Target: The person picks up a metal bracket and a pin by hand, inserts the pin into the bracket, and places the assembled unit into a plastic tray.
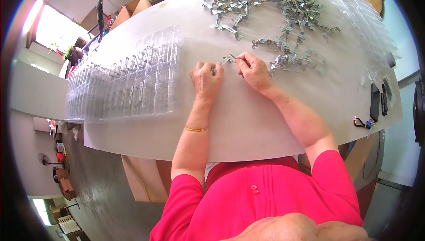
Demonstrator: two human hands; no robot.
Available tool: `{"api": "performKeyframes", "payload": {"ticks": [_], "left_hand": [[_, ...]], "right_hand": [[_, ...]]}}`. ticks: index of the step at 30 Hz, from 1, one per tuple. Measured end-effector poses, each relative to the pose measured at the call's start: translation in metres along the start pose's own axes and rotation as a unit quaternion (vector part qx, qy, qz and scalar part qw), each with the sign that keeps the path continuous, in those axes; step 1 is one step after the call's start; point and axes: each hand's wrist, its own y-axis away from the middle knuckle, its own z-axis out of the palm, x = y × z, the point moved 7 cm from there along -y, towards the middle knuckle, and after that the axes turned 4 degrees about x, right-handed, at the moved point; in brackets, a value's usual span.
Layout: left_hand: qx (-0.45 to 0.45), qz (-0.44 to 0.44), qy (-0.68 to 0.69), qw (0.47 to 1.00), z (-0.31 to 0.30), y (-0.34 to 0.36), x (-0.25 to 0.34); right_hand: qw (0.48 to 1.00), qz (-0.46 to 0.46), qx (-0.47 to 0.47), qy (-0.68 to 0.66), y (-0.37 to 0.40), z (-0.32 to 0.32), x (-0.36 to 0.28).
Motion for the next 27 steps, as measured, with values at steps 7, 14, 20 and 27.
{"api": "performKeyframes", "payload": {"ticks": [7, 14, 20, 27], "left_hand": [[0.064, 0.072, 0.007, 0.995, -0.003, 0.004, 0.012], [0.051, 0.077, 0.041, 0.995, 0.004, 0.005, 0.008], [0.078, 0.042, 0.058, 0.994, -0.021, -0.008, 0.018], [0.144, 0.035, 0.037, 0.988, -0.100, -0.019, 0.028]], "right_hand": [[0.999, -0.012, 0.016, 0.029, 0.002, -0.002, -0.003], [0.999, -0.023, 0.007, -0.029, -0.001, 0.000, 0.006], [0.997, 0.016, 0.010, -0.072, -0.001, -0.002, 0.006], [0.997, 0.019, 0.001, -0.075, 0.001, -0.002, 0.001]]}}
